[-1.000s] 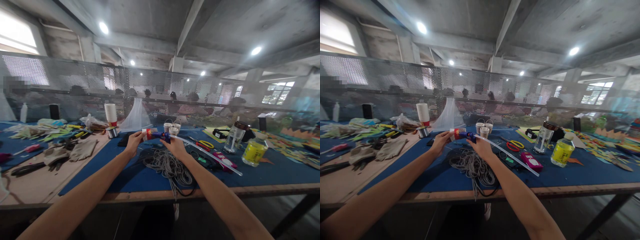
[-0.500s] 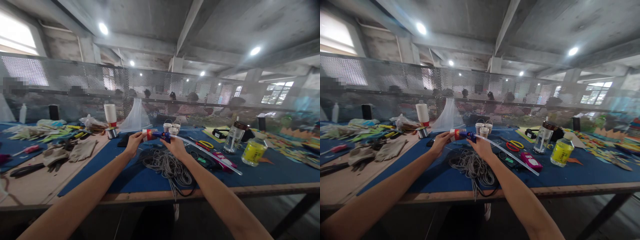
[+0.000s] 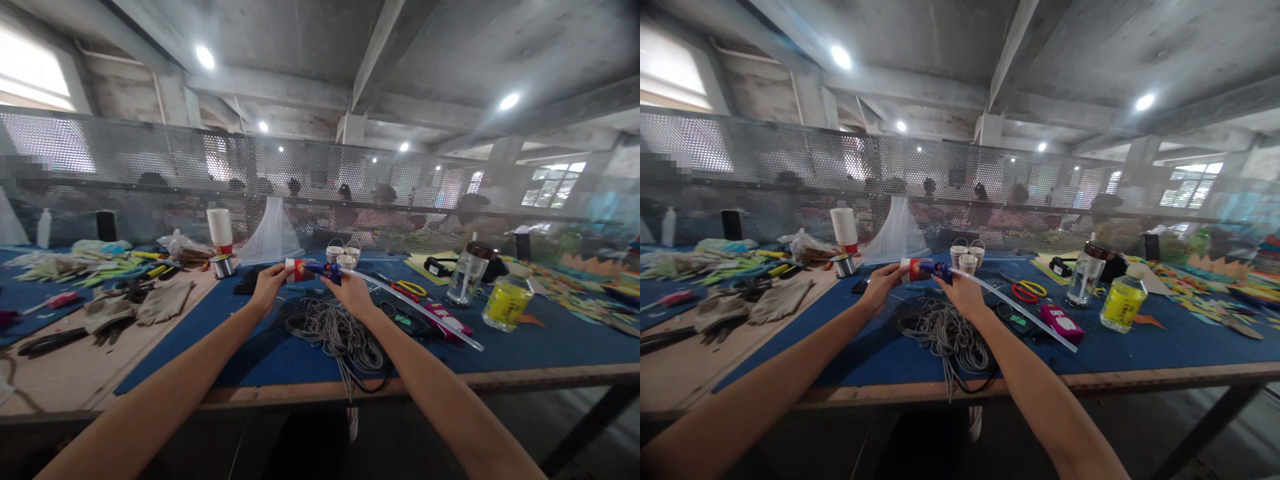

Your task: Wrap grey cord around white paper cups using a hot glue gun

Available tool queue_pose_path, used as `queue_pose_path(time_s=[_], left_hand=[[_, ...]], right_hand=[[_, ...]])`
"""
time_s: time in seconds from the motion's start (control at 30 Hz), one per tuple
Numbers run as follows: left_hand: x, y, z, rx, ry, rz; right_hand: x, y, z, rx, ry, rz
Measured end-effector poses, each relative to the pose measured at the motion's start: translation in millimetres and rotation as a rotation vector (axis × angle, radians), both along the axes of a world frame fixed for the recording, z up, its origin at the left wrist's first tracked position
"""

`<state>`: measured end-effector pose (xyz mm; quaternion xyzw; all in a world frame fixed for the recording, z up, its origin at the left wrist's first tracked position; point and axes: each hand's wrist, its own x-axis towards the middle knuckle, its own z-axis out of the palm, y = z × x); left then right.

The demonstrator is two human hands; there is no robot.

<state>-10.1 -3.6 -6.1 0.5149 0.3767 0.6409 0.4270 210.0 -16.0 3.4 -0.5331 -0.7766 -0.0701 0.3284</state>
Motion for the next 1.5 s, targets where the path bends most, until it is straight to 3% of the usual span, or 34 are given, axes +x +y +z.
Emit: queue_pose_path(time_s=[0.37, 0.97, 1.37, 1.5], left_hand=[[-1.3, 2.6, -3.8, 0.013, 0.012, -0.046], [0.2, -2.7, 1.8, 0.056, 0.085, 0.050], [-3.4, 2.9, -1.5, 0.058, 0.058, 0.095], [-2.7, 2.8, -0.7, 0.012, -0.005, 0.078]], right_hand=[[1.3, -0.6, 1.5, 0.019, -0.006, -0.014], [-0.3, -0.4, 0.4, -0.021, -0.018, -0.005], [-0.4, -3.1, 1.3, -0.039, -0.033, 0.060], [0.5, -0.8, 1.1, -0.114, 0.110, 0.135]])
